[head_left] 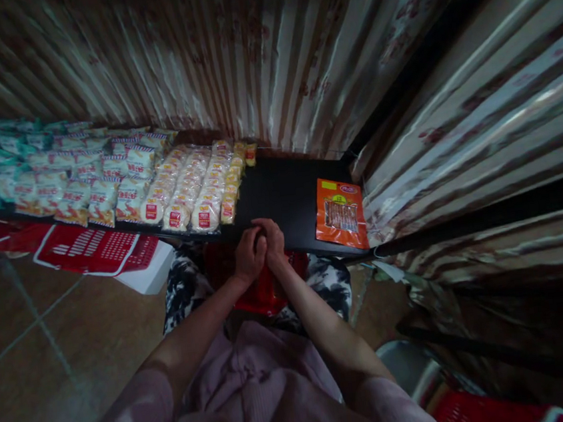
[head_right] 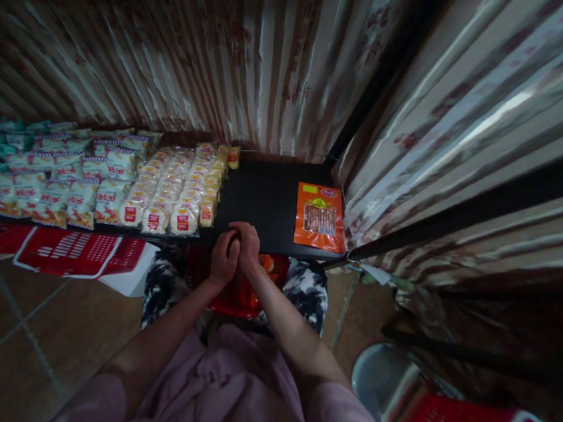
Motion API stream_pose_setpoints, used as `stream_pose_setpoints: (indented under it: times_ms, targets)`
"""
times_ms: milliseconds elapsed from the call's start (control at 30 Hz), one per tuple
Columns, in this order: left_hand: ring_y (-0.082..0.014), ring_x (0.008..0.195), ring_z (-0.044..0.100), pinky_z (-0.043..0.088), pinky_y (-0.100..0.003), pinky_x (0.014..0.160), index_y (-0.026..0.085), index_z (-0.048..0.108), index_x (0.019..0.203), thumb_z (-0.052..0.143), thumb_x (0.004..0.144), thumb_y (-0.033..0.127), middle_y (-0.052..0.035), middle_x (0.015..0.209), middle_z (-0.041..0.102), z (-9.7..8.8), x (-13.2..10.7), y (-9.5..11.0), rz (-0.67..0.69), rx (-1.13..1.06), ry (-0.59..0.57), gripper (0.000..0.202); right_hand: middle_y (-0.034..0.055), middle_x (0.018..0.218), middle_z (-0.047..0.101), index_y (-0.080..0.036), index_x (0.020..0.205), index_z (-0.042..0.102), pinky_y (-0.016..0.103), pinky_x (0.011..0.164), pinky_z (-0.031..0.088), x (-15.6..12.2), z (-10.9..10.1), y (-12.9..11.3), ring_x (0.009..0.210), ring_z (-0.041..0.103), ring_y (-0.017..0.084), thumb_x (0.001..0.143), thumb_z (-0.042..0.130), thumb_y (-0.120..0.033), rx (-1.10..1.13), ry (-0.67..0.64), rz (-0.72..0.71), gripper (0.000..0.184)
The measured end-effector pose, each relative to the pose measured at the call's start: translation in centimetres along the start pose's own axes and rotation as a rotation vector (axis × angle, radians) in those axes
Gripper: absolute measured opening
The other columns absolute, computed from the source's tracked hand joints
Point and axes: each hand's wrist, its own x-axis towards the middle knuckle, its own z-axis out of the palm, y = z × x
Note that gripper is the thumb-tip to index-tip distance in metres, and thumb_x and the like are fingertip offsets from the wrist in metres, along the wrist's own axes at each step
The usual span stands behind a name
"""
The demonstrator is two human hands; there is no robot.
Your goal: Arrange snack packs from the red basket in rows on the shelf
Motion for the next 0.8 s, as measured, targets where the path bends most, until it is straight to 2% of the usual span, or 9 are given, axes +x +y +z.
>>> stream_pose_setpoints:
  times_ms: [100, 200, 333, 400, 500, 567, 633, 800]
  targets:
    - [-0.0184, 0.112, 0.051, 0.037, -0.032, 0.1, 0.014, 0.05, 0.115, 0.03, 0.089, 0.033, -0.0133, 0.116, 0.055, -1.2, -3.3, -0.6, 0.04, 0.061, -0.028, 0.038, 0.0054, 0.098, 0.064, -0.019, 0.097, 0.064, 0.029, 0.088, 0.042, -3.5, 0.6, -0.3, 0.095, 0.055, 0.017, 0.076, 0.041, -0.012, -0.025, -0.023, 0.003, 0.032]
    - [-0.0192, 0.113, 0.05, 0.037, -0.033, 0.101, 0.013, 0.051, 0.115, 0.032, 0.088, 0.033, -0.0138, 0.116, 0.055, -2.2, -6.4, -1.6, 0.033, 0.119, -0.098, 0.039, 0.0045, 0.1, 0.064, -0.021, 0.098, 0.064, 0.03, 0.091, 0.041, -6.8, 1.6, 0.4, 0.099, 0.055, 0.018, 0.076, 0.042, -0.011, -0.037, -0.11, 0.013, 0.033]
    - [-0.0176, 0.11, 0.052, 0.038, -0.031, 0.101, 0.014, 0.054, 0.114, 0.033, 0.089, 0.033, -0.0116, 0.115, 0.057, -2.3, -9.7, -4.4, -0.072, 0.171, -0.283, 0.038, 0.0091, 0.104, 0.065, -0.015, 0.106, 0.063, 0.03, 0.091, 0.042, -10.8, 3.0, 2.2, 0.101, 0.056, 0.019, 0.076, 0.041, -0.01, -0.107, -0.214, 0.131, 0.037]
    - [-0.0172, 0.112, 0.052, 0.037, -0.031, 0.102, 0.015, 0.057, 0.11, 0.034, 0.089, 0.029, -0.0106, 0.116, 0.057, -2.0, -10.8, -5.9, -0.195, 0.209, -0.34, 0.034, 0.0116, 0.108, 0.064, -0.013, 0.111, 0.061, 0.029, 0.089, 0.044, -12.3, 3.7, 3.0, 0.1, 0.059, 0.019, 0.078, 0.041, -0.01, -0.145, -0.284, 0.234, 0.039]
    - [-0.0179, 0.111, 0.053, 0.037, -0.03, 0.1, 0.012, 0.061, 0.104, 0.036, 0.086, 0.017, -0.0122, 0.115, 0.06, -1.6, -11.5, -7.8, -0.544, 0.314, -0.364, 0.03, 0.0112, 0.111, 0.065, -0.015, 0.117, 0.059, 0.028, 0.089, 0.045, -13.6, 4.3, 3.8, 0.102, 0.061, 0.02, 0.078, 0.044, -0.008, -0.205, -0.438, 0.386, 0.042]
    - [-0.0194, 0.109, 0.055, 0.038, -0.029, 0.097, 0.01, 0.062, 0.1, 0.042, 0.082, 0.012, -0.0142, 0.112, 0.062, -1.4, -11.4, -8.6, -0.679, 0.343, -0.368, 0.028, 0.0117, 0.109, 0.066, -0.015, 0.119, 0.057, 0.028, 0.089, 0.045, -14.1, 4.5, 4.1, 0.103, 0.062, 0.021, 0.076, 0.046, -0.005, -0.221, -0.532, 0.485, 0.045]
    - [-0.0196, 0.104, 0.058, 0.04, -0.027, 0.092, 0.009, 0.063, 0.099, 0.047, 0.079, 0.011, -0.0144, 0.108, 0.064, -1.2, -11.0, -9.1, -0.737, 0.337, -0.374, 0.026, 0.0131, 0.107, 0.067, -0.013, 0.12, 0.056, 0.028, 0.088, 0.045, -14.3, 4.6, 4.3, 0.102, 0.062, 0.022, 0.075, 0.049, -0.005, -0.209, -0.577, 0.546, 0.045]
    - [-0.0166, 0.091, 0.063, 0.045, -0.021, 0.077, 0.011, 0.063, 0.102, 0.048, 0.078, 0.013, -0.0108, 0.101, 0.069, -0.9, -9.9, -9.7, -0.851, 0.29, -0.379, 0.028, 0.0126, 0.111, 0.065, -0.013, 0.117, 0.057, 0.026, 0.089, 0.044, -14.0, 5.2, 4.8, 0.105, 0.06, 0.02, 0.08, 0.047, -0.01, -0.1, -0.561, 0.549, 0.039]
